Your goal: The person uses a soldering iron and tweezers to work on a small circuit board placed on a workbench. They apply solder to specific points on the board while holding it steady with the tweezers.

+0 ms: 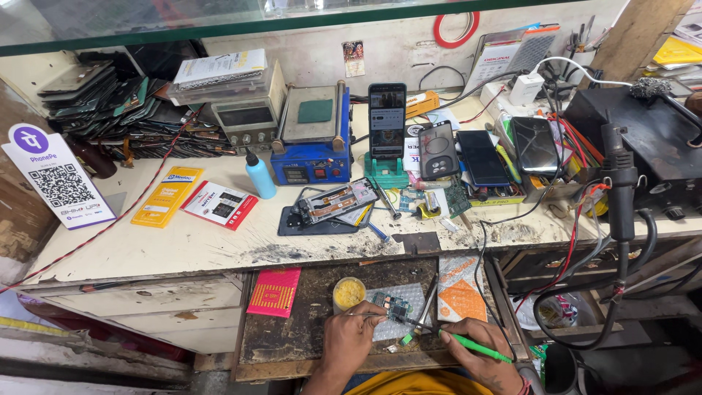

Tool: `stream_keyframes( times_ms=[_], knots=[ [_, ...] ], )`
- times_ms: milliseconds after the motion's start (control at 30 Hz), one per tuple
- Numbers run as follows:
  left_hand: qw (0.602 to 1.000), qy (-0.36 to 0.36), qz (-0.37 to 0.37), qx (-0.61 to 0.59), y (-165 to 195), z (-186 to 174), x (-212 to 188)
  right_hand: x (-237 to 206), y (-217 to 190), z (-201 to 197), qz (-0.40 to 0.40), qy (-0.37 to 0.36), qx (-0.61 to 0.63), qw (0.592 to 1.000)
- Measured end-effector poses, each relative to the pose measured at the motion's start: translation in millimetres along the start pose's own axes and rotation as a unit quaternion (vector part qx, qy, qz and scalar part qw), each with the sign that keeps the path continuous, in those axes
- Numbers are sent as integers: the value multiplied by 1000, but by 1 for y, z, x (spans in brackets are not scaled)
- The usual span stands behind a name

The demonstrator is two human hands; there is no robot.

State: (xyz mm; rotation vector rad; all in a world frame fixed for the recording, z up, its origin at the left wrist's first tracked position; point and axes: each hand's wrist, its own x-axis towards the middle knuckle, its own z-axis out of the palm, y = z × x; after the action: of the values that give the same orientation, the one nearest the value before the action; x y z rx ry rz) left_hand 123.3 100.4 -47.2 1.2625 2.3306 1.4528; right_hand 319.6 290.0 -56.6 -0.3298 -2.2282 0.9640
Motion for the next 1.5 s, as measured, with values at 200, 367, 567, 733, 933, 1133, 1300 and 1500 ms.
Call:
stream_keyframes(
  times_ms=[200,367,567,733,933,1133,1300,1500],
  knots=[
    [1000,-4,0,8,-2,0,1,1,3,-1,2,-4,4,1000],
    [1000,-12,2,10,-6,2,0,0,2,0,21,-1,3,1000],
    [1000,6,24,2,-10,6,-3,-2,1,1,28,4,5,1000],
    [1000,12,22,0,-3,3,-1,-1,-1,1,-15,14,-11,1000],
    [997,-9,-56,44,3,6,-12,-12,-2,-4,-53,25,-74,996],
    [996,51,77,12,-6,11,-19,-13,-2,-7,-72,-4,-25,997],
    [999,31,35,-26,-15,15,-20,-10,-8,-6,-51,-4,-45,998],
    [1000,-3,18,-3,-28,24,-23,-10,-10,-8,-43,-10,1,999]
  ],
)
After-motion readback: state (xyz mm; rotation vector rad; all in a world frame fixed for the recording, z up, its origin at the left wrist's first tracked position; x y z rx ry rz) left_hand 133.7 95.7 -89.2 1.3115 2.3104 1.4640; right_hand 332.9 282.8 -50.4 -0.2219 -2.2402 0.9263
